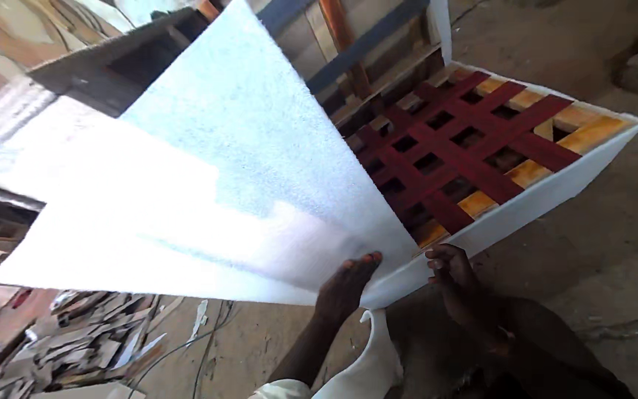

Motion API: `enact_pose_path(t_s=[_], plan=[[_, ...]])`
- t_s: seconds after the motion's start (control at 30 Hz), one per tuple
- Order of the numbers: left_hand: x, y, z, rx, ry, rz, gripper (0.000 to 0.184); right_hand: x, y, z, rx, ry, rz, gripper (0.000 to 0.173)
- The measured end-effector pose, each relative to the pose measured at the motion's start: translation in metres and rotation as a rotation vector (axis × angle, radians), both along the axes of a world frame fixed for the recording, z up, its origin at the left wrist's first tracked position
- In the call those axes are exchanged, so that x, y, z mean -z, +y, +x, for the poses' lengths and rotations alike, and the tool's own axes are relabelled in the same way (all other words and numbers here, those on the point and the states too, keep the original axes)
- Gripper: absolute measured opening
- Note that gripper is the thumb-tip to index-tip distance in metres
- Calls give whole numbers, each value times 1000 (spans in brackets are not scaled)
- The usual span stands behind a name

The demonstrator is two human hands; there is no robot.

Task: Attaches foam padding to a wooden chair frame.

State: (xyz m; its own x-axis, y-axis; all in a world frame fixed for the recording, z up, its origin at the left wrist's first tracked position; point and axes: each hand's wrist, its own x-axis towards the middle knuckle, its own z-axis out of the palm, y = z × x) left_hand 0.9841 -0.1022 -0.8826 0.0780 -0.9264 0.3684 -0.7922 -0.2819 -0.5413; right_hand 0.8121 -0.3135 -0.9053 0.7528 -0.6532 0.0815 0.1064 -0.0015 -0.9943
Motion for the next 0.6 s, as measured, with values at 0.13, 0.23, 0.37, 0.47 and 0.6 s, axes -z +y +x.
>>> enact_pose_path(t_s=[0.13,0.23,0.37,0.47,0.6], plan=[[45,-7,-6,2,222,123,57,11,14,-13,-170,136,-100,39],[50,-12,-7,-9,256,286,63,23,30,-16,-439,291,-195,47],[42,-24,-9,-12,409,293,51,25,44,-12,-527,350,-277,63],[13,-41,-6,37,364,289,46,28,49,-2,-374,307,-332,70],[-20,-63,-10,-3,265,457,52,33,49,20,-270,220,-384,77]])
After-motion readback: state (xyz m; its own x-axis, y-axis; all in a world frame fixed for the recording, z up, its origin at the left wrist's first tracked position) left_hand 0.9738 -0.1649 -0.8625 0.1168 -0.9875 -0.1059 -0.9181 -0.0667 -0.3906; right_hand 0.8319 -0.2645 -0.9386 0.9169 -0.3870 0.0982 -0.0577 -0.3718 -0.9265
